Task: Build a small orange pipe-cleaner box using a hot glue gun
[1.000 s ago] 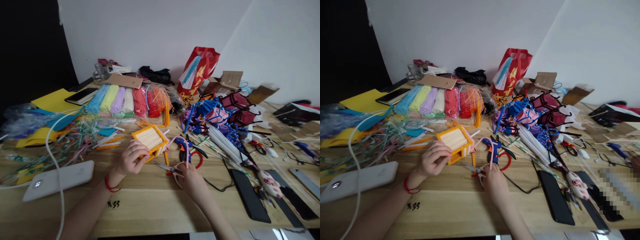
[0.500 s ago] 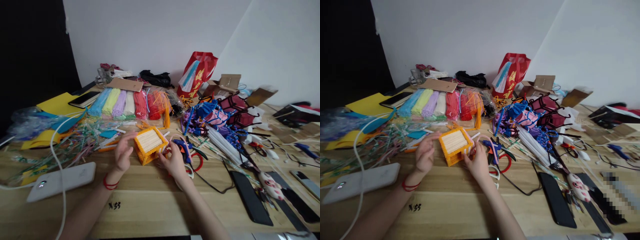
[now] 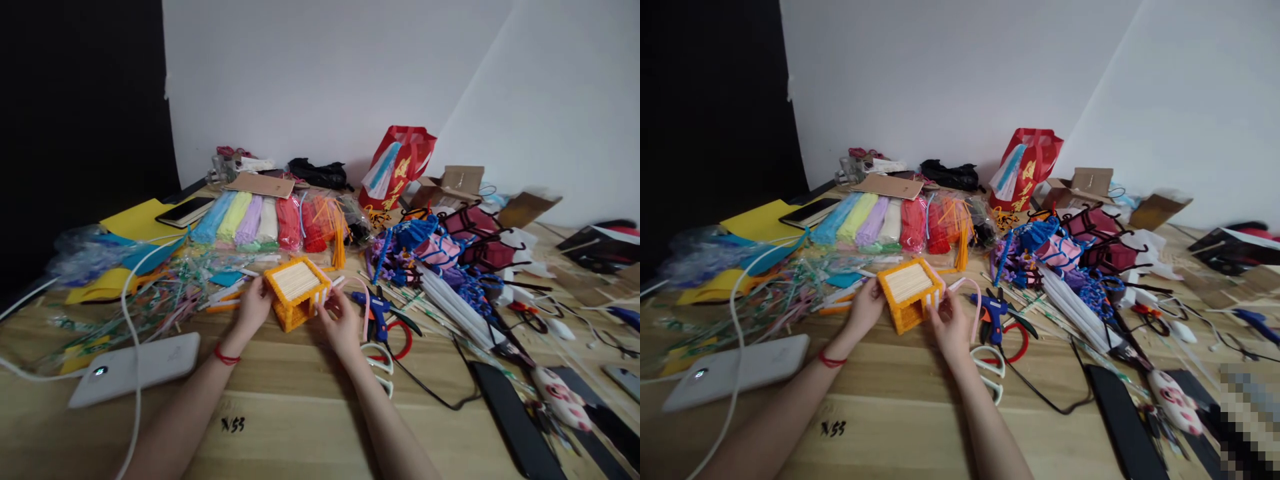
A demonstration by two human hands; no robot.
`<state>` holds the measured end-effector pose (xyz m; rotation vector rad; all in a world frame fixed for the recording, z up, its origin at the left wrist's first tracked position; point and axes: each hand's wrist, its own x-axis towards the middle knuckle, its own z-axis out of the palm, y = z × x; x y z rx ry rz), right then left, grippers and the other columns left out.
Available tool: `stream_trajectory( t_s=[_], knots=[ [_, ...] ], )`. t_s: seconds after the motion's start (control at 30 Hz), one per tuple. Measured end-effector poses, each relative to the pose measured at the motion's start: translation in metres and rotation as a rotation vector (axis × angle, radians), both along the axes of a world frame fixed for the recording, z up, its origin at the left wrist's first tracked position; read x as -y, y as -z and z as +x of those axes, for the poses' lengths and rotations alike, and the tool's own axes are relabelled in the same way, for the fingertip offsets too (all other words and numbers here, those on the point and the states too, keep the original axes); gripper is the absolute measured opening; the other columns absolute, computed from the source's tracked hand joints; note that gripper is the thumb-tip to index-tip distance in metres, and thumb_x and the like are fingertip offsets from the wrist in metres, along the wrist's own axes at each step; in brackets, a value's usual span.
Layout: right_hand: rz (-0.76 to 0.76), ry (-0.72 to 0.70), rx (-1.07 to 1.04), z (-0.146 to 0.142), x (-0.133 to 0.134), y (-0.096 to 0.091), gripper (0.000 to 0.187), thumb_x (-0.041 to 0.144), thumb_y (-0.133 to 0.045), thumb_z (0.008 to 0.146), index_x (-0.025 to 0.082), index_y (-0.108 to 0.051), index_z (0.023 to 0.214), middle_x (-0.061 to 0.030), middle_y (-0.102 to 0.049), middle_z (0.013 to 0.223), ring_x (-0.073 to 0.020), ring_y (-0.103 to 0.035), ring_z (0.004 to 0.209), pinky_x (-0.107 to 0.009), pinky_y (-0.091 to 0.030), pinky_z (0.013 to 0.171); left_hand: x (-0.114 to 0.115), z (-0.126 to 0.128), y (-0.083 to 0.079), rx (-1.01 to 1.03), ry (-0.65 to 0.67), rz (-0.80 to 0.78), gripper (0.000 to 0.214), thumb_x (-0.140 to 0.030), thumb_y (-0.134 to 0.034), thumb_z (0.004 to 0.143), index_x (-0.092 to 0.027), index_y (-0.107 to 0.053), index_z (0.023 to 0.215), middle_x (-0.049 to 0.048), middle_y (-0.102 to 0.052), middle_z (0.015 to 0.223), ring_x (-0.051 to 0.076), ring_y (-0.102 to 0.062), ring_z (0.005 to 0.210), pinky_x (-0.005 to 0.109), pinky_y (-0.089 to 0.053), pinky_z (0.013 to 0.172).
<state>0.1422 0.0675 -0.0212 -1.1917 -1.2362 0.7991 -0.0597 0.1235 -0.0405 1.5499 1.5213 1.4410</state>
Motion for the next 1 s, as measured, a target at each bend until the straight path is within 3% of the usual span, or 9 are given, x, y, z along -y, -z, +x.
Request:
stream_trajectory(
  t_s=[0.1, 0.23, 0.3, 0.37, 0.43, 0.5, 0.6, 1.0],
  knots=[
    [0.067, 0.055, 0.037, 0.002, 0.004, -0.004, 0.049, 0.041, -0.066, 0.078, 0.015, -0.058, 0.118, -0.0127, -0.064, 0.112, -0.0213, -0.063, 0.094, -0.038, -0.053, 0.087, 0.008, 0.0, -0.007, -0.076, -0.045, 0.025, 0.01, -0.028, -0.057, 0.073, -0.019, -0.053, 0.073, 0.0013, -0.063, 0.063, 0.019, -0.062, 0.062, 0.026, -0.045, 0.056],
    [0.116, 0.26, 0.183, 0.005, 0.009, -0.015, 0.025, 0.039, -0.064, 0.077, 0.016, -0.065, 0.087, -0.0106, -0.063, 0.098, -0.0192, -0.06, 0.086, -0.034, -0.053, 0.077, 0.021, 0.008, -0.009, -0.18, -0.146, 0.097, 0.01, -0.029, -0.058, 0.074, -0.02, -0.057, 0.08, 0.0025, -0.067, 0.069, 0.019, -0.064, 0.065, 0.027, -0.045, 0.06],
    [0.007, 0.158, 0.13, 0.005, 0.013, -0.018, 0.024, 0.04, -0.062, 0.077, 0.016, -0.063, 0.074, -0.0054, -0.061, 0.078, -0.0155, -0.056, 0.068, -0.03, -0.052, 0.065, 0.026, 0.011, -0.007, -0.265, -0.207, 0.171, 0.011, -0.029, -0.057, 0.075, -0.021, -0.059, 0.083, 0.004, -0.071, 0.073, 0.02, -0.065, 0.065, 0.028, -0.047, 0.06],
    [-0.16, -0.099, -0.088, 0.003, 0.019, -0.022, 0.026, 0.042, -0.062, 0.076, 0.016, -0.063, 0.072, -0.0015, -0.058, 0.064, -0.0136, -0.054, 0.057, -0.028, -0.05, 0.057, 0.028, 0.013, -0.004, -0.338, -0.239, 0.235, 0.012, -0.028, -0.056, 0.077, -0.021, -0.06, 0.085, 0.005, -0.073, 0.076, 0.02, -0.067, 0.063, 0.028, -0.048, 0.059],
    [-0.305, -0.334, -0.393, 0.0, 0.025, -0.025, 0.028, 0.043, -0.064, 0.075, 0.016, -0.063, 0.075, -0.0013, -0.06, 0.062, -0.014, -0.057, 0.055, -0.027, -0.05, 0.053, 0.028, 0.013, -0.002, -0.364, -0.244, 0.256, 0.013, -0.029, -0.055, 0.079, -0.02, -0.062, 0.087, 0.0056, -0.074, 0.078, 0.02, -0.068, 0.065, 0.027, -0.049, 0.059],
    [-0.372, -0.46, -0.626, -0.001, 0.03, -0.028, 0.028, 0.041, -0.069, 0.072, 0.015, -0.063, 0.078, -0.0026, -0.064, 0.064, -0.0153, -0.062, 0.058, -0.026, -0.052, 0.054, 0.028, 0.013, -0.001, -0.37, -0.248, 0.256, 0.015, -0.03, -0.054, 0.081, -0.02, -0.062, 0.088, 0.0059, -0.074, 0.079, 0.021, -0.069, 0.067, 0.027, -0.05, 0.06],
    [-0.374, -0.498, -0.731, -0.002, 0.033, -0.031, 0.025, 0.035, -0.076, 0.07, 0.014, -0.064, 0.078, -0.0022, -0.066, 0.063, -0.0138, -0.065, 0.059, -0.023, -0.054, 0.056, 0.028, 0.013, -0.002, -0.371, -0.261, 0.273, 0.015, -0.029, -0.053, 0.081, -0.02, -0.062, 0.088, 0.0059, -0.074, 0.079, 0.02, -0.069, 0.066, 0.028, -0.05, 0.059],
    [-0.414, -0.485, -0.689, -0.004, 0.036, -0.034, 0.024, 0.033, -0.079, 0.07, 0.015, -0.065, 0.078, 0.0023, -0.067, 0.062, -0.0087, -0.065, 0.052, -0.016, -0.053, 0.053, 0.031, 0.011, -0.006, -0.459, -0.225, 0.498, 0.007, -0.023, -0.054, 0.085, -0.021, -0.059, 0.09, 0.0041, -0.074, 0.078, 0.02, -0.069, 0.061, 0.027, -0.05, 0.054]
  ],
)
